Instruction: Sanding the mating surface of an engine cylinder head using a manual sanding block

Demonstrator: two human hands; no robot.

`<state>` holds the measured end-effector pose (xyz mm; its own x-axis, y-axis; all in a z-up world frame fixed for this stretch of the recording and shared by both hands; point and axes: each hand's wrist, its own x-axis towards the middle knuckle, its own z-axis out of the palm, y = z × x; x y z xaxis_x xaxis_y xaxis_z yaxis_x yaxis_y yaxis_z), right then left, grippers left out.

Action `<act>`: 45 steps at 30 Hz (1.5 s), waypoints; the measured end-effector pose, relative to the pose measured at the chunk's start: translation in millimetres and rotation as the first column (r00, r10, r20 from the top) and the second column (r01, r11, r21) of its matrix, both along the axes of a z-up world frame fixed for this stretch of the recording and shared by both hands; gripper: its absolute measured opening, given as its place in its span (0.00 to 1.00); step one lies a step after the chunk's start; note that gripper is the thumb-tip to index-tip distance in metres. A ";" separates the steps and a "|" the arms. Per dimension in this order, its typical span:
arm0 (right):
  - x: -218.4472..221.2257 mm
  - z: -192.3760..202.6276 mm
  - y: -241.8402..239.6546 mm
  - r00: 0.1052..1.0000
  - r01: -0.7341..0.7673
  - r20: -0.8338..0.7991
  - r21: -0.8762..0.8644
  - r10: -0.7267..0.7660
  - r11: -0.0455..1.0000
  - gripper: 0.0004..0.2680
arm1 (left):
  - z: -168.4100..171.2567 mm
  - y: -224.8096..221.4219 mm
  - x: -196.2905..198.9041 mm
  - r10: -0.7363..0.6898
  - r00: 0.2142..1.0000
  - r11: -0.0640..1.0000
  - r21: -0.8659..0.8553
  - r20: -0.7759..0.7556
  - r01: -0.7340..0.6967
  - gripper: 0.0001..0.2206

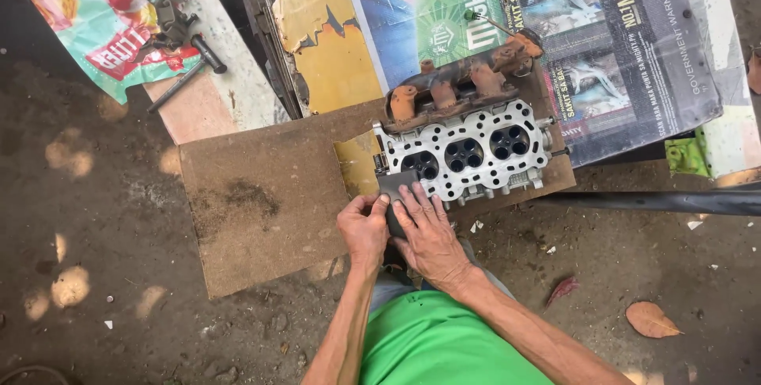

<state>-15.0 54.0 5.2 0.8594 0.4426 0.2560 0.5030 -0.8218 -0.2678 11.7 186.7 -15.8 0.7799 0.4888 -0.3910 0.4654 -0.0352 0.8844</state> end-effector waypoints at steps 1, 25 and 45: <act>1.2 -1.3 -1.0 0.999 -0.028 0.027 -0.027 0.029 0.999 0.22 | -1.9 0.6 1.9 0.015 1.000 1.000 -0.017 0.003 -0.015 0.03; 36.3 -9.3 2.5 0.988 -0.125 -0.094 0.018 0.126 0.992 0.21 | 5.0 8.1 24.1 0.082 0.997 0.988 -0.135 0.006 -0.080 0.06; 58.2 -1.0 33.2 0.977 -0.104 -0.198 -0.129 0.077 0.986 0.41 | -1.5 17.0 54.4 -0.008 0.998 0.999 0.048 -0.063 0.011 0.07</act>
